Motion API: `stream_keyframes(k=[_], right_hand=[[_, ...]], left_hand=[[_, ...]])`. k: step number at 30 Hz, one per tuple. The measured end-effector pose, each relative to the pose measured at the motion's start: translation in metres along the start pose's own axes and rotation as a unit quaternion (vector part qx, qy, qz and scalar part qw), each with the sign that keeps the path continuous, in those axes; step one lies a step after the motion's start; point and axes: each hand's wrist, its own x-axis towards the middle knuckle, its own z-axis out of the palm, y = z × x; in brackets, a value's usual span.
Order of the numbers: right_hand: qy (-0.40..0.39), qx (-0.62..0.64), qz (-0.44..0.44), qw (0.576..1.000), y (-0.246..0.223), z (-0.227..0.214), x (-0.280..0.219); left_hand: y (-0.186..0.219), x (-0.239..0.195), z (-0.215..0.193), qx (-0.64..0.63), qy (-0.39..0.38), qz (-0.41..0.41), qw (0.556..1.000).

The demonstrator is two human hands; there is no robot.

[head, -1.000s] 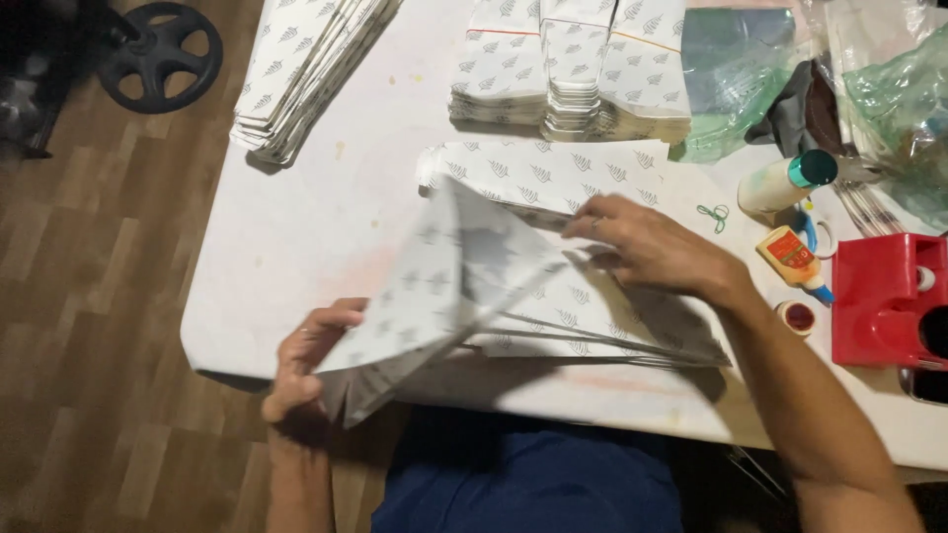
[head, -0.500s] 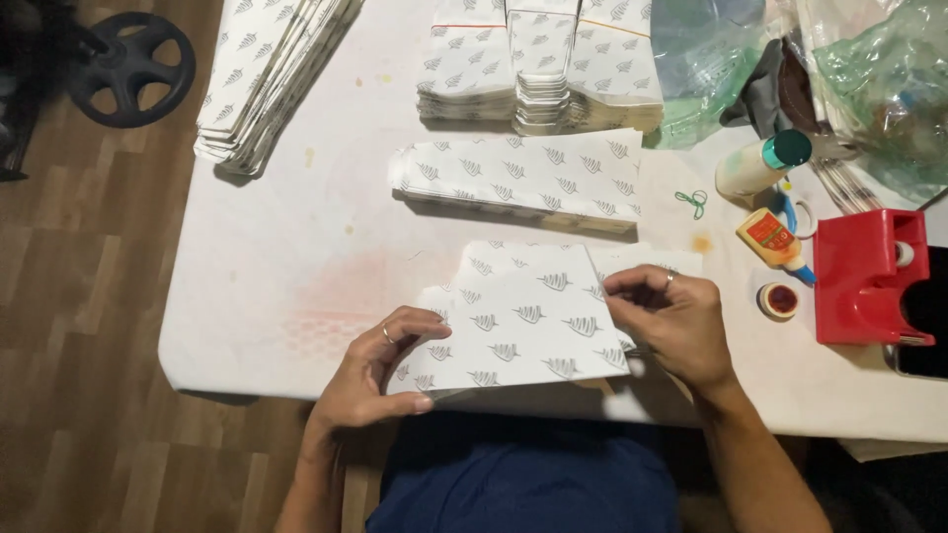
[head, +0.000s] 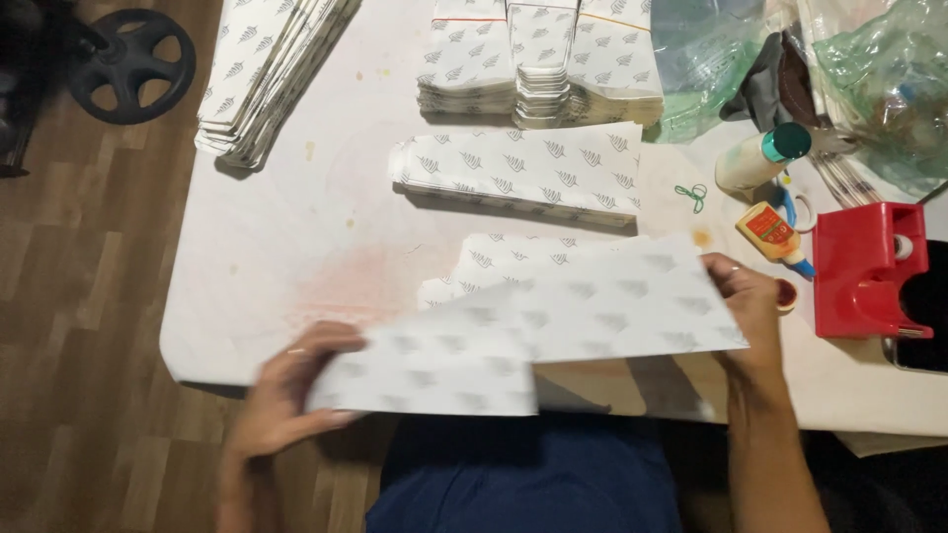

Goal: Folding pre-printed paper sheets into a specific shape and stacking them on a table.

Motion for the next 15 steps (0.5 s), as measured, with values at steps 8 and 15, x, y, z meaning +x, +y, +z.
stream_keyframes(k=[8, 15], right_hand=[[0.053, -0.064, 0.083, 0.993, 0.022, -0.013, 0.006], [0.049, -0.168, 0.083, 0.981, 0.020, -0.011, 0.006]], left_hand=[[-0.051, -0.116, -0.074, 0.075, 0.313, 0.152, 0.934], [-0.100, -0.013, -0.042, -0.088, 0.144, 0.009, 0.986]])
